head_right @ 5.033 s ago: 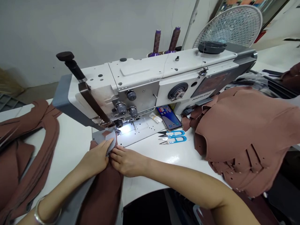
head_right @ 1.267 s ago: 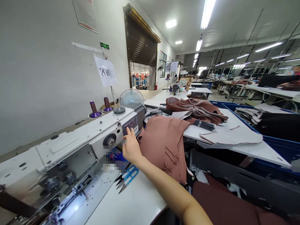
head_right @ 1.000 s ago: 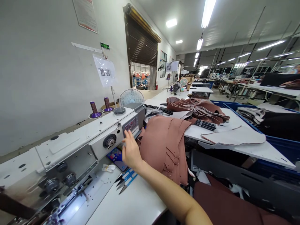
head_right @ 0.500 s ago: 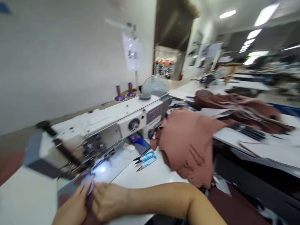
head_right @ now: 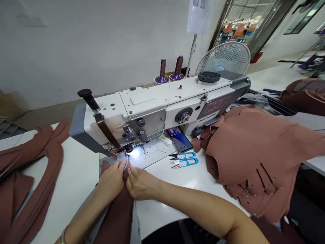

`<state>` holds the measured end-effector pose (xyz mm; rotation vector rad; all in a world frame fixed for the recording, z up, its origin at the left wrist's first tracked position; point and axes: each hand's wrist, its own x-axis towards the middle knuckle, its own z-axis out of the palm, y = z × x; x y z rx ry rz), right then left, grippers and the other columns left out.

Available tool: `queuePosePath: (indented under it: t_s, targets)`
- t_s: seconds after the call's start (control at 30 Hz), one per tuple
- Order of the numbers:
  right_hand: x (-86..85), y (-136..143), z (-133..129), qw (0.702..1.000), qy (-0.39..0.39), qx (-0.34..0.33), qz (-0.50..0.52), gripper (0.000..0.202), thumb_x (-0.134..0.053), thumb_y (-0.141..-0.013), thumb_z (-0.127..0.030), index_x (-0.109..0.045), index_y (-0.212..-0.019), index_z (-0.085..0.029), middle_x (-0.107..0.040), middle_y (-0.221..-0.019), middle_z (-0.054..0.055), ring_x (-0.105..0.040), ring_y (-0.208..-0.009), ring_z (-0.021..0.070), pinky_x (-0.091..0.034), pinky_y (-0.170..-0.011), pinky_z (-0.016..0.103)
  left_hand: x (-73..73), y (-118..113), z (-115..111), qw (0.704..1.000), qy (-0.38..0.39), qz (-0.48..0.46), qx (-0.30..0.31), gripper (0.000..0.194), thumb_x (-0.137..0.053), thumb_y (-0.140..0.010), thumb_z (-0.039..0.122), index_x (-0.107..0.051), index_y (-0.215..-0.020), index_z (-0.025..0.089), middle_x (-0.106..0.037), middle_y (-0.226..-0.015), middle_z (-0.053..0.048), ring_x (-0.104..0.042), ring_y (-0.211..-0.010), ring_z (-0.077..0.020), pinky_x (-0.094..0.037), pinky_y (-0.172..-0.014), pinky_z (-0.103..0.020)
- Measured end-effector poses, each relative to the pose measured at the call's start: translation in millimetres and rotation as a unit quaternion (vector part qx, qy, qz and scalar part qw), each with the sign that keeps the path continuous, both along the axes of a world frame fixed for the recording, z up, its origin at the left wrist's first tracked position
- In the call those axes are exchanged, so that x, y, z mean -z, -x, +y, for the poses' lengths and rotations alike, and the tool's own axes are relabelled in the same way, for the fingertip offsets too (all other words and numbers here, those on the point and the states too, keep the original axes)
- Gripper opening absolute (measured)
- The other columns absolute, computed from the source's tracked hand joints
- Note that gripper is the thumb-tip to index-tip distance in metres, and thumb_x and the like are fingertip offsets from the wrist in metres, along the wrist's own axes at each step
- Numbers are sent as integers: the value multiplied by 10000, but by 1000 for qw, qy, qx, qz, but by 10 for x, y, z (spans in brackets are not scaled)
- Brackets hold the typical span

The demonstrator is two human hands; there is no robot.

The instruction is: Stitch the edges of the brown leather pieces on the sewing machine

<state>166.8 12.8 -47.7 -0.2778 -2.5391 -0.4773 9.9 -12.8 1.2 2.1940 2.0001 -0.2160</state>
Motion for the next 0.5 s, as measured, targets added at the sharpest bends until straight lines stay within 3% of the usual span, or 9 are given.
queuePosePath:
  t_s: [0.27, 0.5]
  targets:
    - [-57, -73, -104, 999, 17, -7, -30, 298, -380, -881, -57, -668, -819, -17, -682, -885, 259, -672, -827, 313, -532, -792, 448, -113, -35, -271, 996, 30, 80, 16, 568, -348, -871, 29, -467, -1414, 147, -633, -1122, -156, -624, -1024, -293, -542, -819, -427]
    - [-34, -34, -94, 999, 15, -4, -39, 300, -391, -871, -59, -669, -904, 51, -673, -893, 285, -667, -825, 337, -521, -791, 488, -221, -213, -199, 993, 54, 97, 37, 516, -381, -882, 47, -486, -1387, 70, -655, -1048, -181, -647, -977, -297, -572, -718, -378]
